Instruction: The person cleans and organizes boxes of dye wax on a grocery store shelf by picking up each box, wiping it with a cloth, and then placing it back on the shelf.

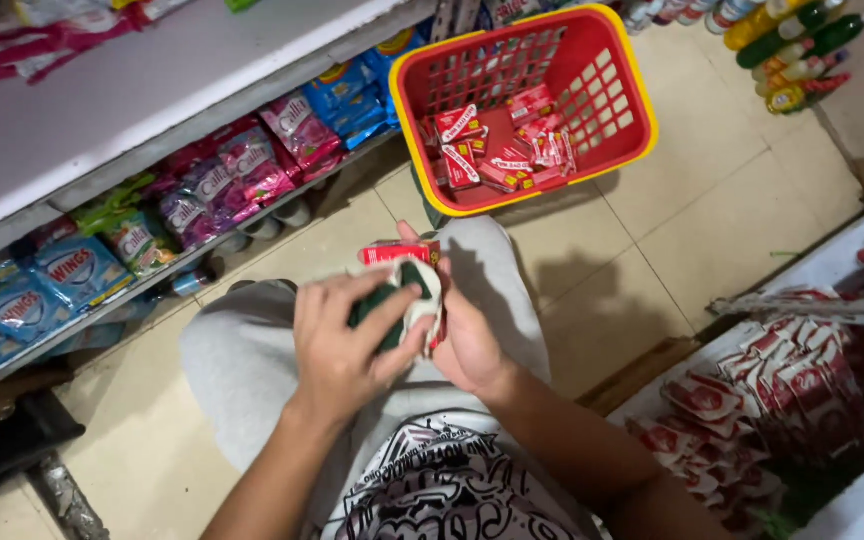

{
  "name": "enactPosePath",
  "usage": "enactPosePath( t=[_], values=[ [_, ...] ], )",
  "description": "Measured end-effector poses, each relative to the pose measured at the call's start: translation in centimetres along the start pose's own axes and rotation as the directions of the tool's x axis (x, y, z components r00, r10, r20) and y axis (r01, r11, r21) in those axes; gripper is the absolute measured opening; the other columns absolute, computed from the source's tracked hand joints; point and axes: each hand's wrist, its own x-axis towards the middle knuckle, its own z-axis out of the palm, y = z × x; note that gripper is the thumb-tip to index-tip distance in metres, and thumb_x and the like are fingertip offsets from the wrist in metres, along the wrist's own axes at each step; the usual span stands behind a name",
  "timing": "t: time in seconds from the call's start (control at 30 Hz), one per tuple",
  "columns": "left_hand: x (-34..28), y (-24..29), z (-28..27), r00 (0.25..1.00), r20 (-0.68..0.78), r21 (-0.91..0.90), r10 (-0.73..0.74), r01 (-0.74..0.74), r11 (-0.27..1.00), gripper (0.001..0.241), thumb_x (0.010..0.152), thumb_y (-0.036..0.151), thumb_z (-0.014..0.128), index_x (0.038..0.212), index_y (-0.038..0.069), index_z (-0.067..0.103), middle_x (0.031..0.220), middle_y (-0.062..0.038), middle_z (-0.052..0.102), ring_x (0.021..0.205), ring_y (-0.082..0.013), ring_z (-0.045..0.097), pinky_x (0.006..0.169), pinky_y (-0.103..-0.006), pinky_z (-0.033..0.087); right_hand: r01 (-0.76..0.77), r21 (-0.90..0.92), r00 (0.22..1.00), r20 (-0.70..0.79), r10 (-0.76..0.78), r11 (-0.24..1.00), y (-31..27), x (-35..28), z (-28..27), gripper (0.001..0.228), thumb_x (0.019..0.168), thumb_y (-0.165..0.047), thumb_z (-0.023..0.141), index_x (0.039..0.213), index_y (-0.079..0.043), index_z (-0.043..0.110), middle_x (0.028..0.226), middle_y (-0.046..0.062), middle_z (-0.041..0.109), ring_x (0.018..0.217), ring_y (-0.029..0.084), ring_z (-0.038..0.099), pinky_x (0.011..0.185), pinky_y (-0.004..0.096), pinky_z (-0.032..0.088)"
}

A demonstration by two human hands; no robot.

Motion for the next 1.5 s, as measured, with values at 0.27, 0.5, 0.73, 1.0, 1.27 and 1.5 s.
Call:
enactPosePath(
  t=[0.27,0.5,0.73,1.0,1.27,1.5],
  values=[
    [0.9,1.4,1.0,0.987,-0.146,-0.011,-0.060,0.059,0.998,0.040,0.083,0.024,0.088,0.119,0.013,0.074,0.126,-0.011,0.063,0.109,-0.0317,0.058,0.095,-0.0451,0.047,0.142,-0.079,0.988,0.080,-0.136,0.987,-3.4,-0.2,1.6,0.068,0.116,-0.050,0.029,0.159,0.003,0.035,0.159,0.023,0.045,0.147,0.033,0.046,0.127,0.048,0.034],
    [0.5,2.2,-1.5,0.986,-0.140,0.049,-0.092,0.099,0.994,0.040,0.081,0.031,0.088,0.115,0.015,0.075,0.121,-0.005,0.065,0.109,-0.0298,0.058,0.095,-0.0438,0.045,0.068,-0.124,0.994,0.099,-0.056,0.990,1.2,0.5,1.2,0.057,0.111,-0.033,0.035,0.159,-0.002,0.033,0.157,0.020,0.044,0.146,0.030,0.046,0.126,0.045,0.034],
    [-1.9,-0.1,-4.6,0.919,-0.354,0.115,-0.175,0.229,0.967,0.043,0.086,0.027,0.087,0.123,0.013,0.071,0.127,-0.011,0.062,0.114,-0.0347,0.057,0.101,-0.0451,0.048,-0.210,-0.013,0.972,0.105,0.211,0.978,2.7,1.5,3.5,0.061,0.113,-0.039,0.027,0.163,-0.005,0.026,0.157,0.015,0.043,0.144,0.028,0.043,0.123,0.044,0.033],
    [-4.8,1.8,-6.5,0.860,-0.425,0.182,-0.282,0.386,0.904,0.040,0.088,0.024,0.081,0.125,0.011,0.071,0.133,-0.016,0.060,0.114,-0.0374,0.056,0.101,-0.0472,0.046,-0.265,0.028,0.918,0.315,0.243,0.964,4.6,3.5,8.3,0.065,0.111,-0.051,0.021,0.164,-0.013,0.026,0.155,0.017,0.046,0.142,0.029,0.046,0.122,0.044,0.033],
    [-4.1,-0.1,-10.1,0.849,-0.455,0.251,-0.268,0.411,0.876,0.037,0.092,0.028,0.081,0.124,0.012,0.071,0.130,-0.011,0.061,0.115,-0.0335,0.056,0.099,-0.0462,0.045,-0.403,0.059,0.913,0.098,0.397,0.913,9.9,2.3,2.8,0.055,0.110,-0.047,0.032,0.153,-0.014,0.042,0.145,0.005,0.055,0.133,0.018,0.055,0.118,0.041,0.040],
    [-4.1,2.7,-5.5,0.875,-0.372,0.145,-0.310,0.384,0.912,0.042,0.091,0.028,0.077,0.128,0.011,0.066,0.134,-0.014,0.056,0.118,-0.0358,0.055,0.102,-0.0477,0.045,-0.106,0.037,0.985,0.140,0.100,0.994,4.5,3.2,7.7,0.066,0.108,-0.055,0.026,0.158,-0.013,0.036,0.148,0.012,0.052,0.136,0.026,0.052,0.119,0.042,0.037]
  ],
)
